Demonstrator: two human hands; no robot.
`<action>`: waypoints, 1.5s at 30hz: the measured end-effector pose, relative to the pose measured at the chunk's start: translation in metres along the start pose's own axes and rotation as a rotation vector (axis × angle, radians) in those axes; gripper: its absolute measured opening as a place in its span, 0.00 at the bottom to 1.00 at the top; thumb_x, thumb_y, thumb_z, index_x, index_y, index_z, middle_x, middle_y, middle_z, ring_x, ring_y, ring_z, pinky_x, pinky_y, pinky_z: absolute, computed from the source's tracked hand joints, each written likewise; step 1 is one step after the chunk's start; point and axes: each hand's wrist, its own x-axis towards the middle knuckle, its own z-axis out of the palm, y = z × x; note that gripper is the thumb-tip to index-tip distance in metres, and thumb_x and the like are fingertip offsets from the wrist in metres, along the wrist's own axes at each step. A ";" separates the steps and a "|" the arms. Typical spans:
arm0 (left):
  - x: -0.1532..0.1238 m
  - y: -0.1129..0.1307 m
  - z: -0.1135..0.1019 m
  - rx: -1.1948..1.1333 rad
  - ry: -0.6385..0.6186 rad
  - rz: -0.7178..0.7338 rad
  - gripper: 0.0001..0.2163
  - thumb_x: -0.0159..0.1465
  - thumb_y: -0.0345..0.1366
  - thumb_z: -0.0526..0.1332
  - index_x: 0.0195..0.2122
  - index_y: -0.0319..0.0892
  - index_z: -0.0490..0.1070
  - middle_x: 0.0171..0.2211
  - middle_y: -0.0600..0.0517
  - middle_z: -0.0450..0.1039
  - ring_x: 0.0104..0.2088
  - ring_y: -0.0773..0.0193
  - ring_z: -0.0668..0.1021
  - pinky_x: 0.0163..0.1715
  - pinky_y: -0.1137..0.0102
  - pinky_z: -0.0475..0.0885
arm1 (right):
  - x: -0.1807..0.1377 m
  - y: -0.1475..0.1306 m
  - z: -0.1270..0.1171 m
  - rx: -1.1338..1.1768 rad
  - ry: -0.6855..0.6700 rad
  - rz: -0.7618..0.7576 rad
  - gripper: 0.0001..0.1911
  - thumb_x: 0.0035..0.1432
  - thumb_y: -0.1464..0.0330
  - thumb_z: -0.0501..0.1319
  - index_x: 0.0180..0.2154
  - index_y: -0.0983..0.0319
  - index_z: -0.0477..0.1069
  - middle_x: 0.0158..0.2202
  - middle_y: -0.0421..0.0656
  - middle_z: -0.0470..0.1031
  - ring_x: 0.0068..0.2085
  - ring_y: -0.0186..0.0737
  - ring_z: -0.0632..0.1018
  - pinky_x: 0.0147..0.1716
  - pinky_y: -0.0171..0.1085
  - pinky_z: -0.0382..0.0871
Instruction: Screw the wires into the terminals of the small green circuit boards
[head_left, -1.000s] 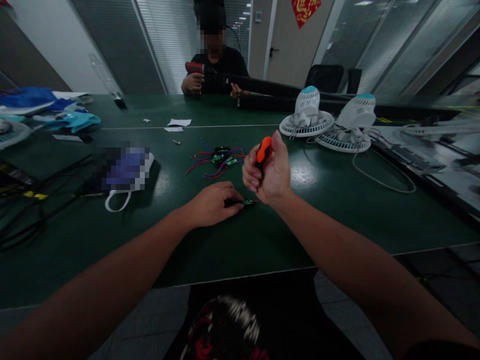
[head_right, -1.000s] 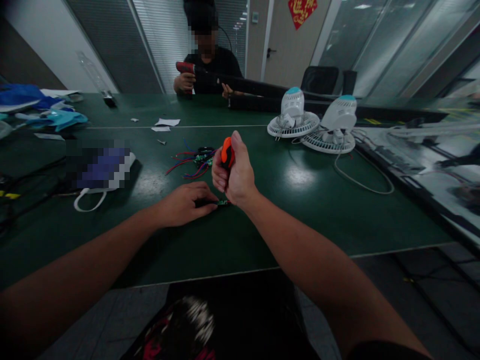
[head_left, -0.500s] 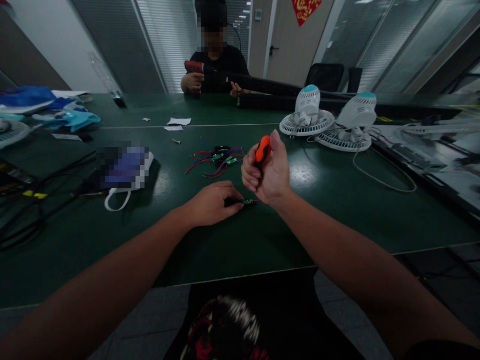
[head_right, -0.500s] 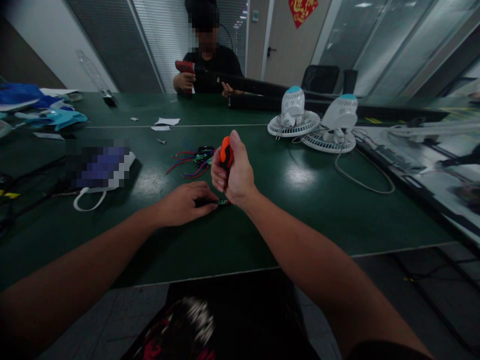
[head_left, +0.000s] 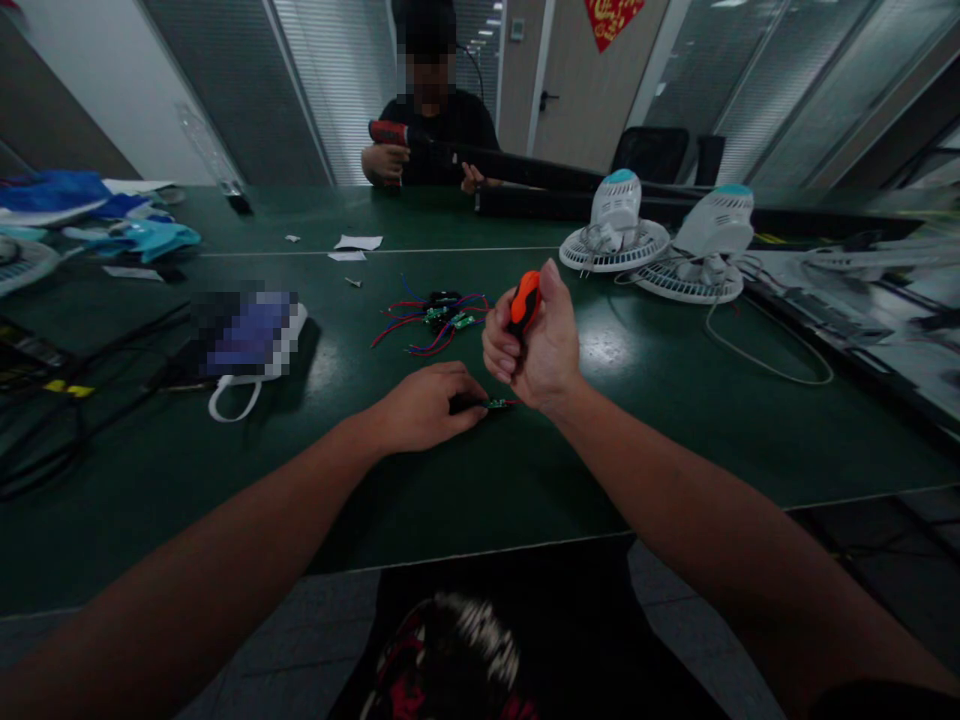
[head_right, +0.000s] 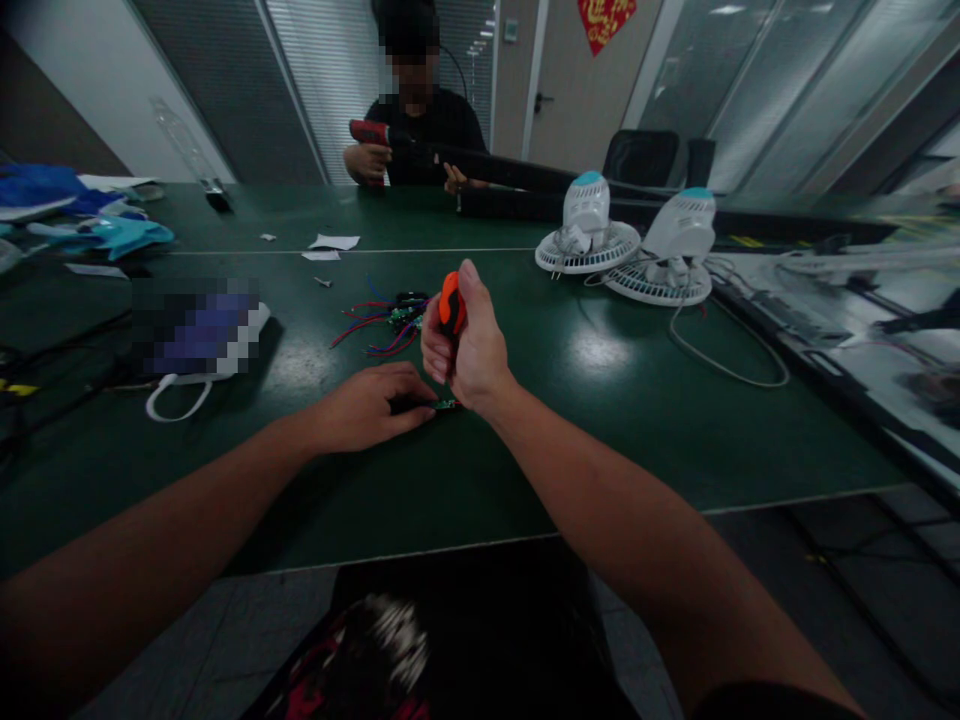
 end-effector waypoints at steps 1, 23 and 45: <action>0.000 0.000 0.000 0.002 0.000 0.003 0.09 0.64 0.37 0.60 0.41 0.40 0.76 0.37 0.48 0.74 0.39 0.61 0.76 0.40 0.66 0.72 | 0.000 0.000 0.000 -0.001 -0.004 -0.006 0.31 0.56 0.37 0.48 0.26 0.58 0.65 0.13 0.30 0.49 0.13 0.27 0.52 0.10 0.30 0.48; 0.000 0.001 -0.001 -0.027 -0.026 0.019 0.10 0.64 0.37 0.58 0.41 0.39 0.76 0.40 0.46 0.76 0.43 0.59 0.76 0.46 0.63 0.71 | -0.002 0.004 0.001 -0.047 -0.064 0.043 0.33 0.57 0.37 0.44 0.23 0.58 0.61 0.15 0.33 0.54 0.14 0.27 0.57 0.12 0.32 0.54; -0.001 -0.004 0.001 -0.004 -0.023 0.040 0.11 0.64 0.37 0.59 0.43 0.40 0.76 0.39 0.47 0.74 0.42 0.59 0.76 0.45 0.63 0.72 | -0.002 0.009 -0.001 0.001 -0.046 -0.051 0.20 0.57 0.49 0.61 0.29 0.58 0.62 0.14 0.27 0.57 0.12 0.24 0.57 0.09 0.28 0.52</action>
